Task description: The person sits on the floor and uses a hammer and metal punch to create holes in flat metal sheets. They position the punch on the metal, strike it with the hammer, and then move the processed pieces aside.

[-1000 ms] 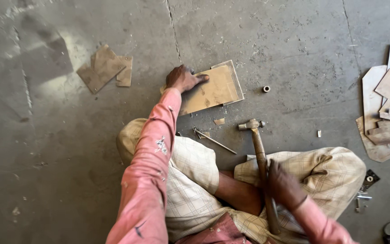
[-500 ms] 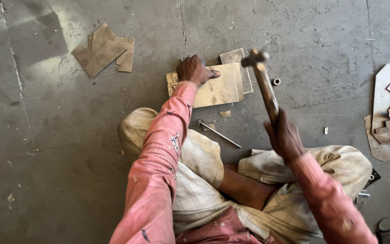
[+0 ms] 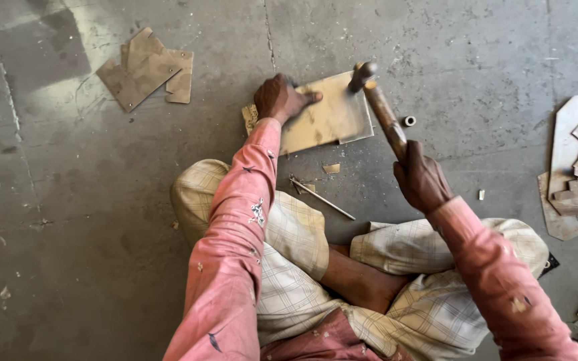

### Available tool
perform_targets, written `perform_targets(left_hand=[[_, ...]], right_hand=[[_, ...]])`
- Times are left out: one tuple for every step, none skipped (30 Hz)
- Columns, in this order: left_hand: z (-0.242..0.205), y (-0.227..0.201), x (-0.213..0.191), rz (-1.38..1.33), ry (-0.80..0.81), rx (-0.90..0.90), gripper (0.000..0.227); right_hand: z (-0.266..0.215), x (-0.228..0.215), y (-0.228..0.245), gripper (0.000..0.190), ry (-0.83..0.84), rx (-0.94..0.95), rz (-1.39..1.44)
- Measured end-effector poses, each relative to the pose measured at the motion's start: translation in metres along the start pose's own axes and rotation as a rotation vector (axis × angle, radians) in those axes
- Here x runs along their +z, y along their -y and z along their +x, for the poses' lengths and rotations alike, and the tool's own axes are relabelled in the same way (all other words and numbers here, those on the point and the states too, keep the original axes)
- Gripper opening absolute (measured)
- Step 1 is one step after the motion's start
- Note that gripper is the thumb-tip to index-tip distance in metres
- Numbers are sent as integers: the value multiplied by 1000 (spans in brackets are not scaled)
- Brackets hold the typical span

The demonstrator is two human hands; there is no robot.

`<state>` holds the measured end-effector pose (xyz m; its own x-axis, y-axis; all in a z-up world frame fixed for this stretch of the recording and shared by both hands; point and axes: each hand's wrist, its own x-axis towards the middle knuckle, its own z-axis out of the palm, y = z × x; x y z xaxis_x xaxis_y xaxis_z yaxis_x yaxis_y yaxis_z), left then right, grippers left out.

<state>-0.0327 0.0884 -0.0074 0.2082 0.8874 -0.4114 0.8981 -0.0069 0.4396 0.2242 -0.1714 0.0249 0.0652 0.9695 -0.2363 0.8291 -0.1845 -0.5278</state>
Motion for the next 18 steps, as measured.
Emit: perform_targets(left_hand=[[4,3,0,-17,-27,-8,72],[7,3,3,-37,-47,-16,71],[10,4,7,0,-90,28,71],[8,8,12,37,-130,66,72],[6,12,16,74,-169,105,73],[9,11,18,59,-157,87,73],[9,9,20,44,-144,68,73],[12,6,20,30,-137,53,72],[15,4,19,110,-415,182,75],[18,7,17,192,-692,293,78],[20,10,15,270,-972,398,82],[16,14,22,214,-688,300,78],[13,17,28,154,-407,194,75],[12,18,30,85,-147,76,73],[9,19,32,70,-111,53,73],[13,17,29,59,-82,44,74],[16,14,26,49,-54,34,75],[23,11,22,79,-188,94,81]], right_hand=[[0,-1,3,29,-57,-25,26],[-1,-1,5,31,-111,-44,51],[-3,-2,5,34,-165,-63,75],[-5,-2,7,28,-87,5,20],[-7,-2,8,23,-8,72,-36],[-5,-4,8,19,54,136,-94],[-4,-8,7,20,50,85,-117],[-2,-12,6,22,42,30,-141],[3,-16,4,24,34,-24,-165],[7,-16,5,26,-18,-52,-125],[11,-15,4,28,-70,-79,-84],[4,-11,3,31,-109,-86,-43],[-4,-7,2,27,-21,-3,-88],[-5,-6,0,23,61,66,-139],[-7,-5,-1,20,142,135,-190],[-7,-5,-2,21,119,93,-183],[-6,-7,-3,23,96,52,-177],[-2,-8,-5,24,69,5,-172]])
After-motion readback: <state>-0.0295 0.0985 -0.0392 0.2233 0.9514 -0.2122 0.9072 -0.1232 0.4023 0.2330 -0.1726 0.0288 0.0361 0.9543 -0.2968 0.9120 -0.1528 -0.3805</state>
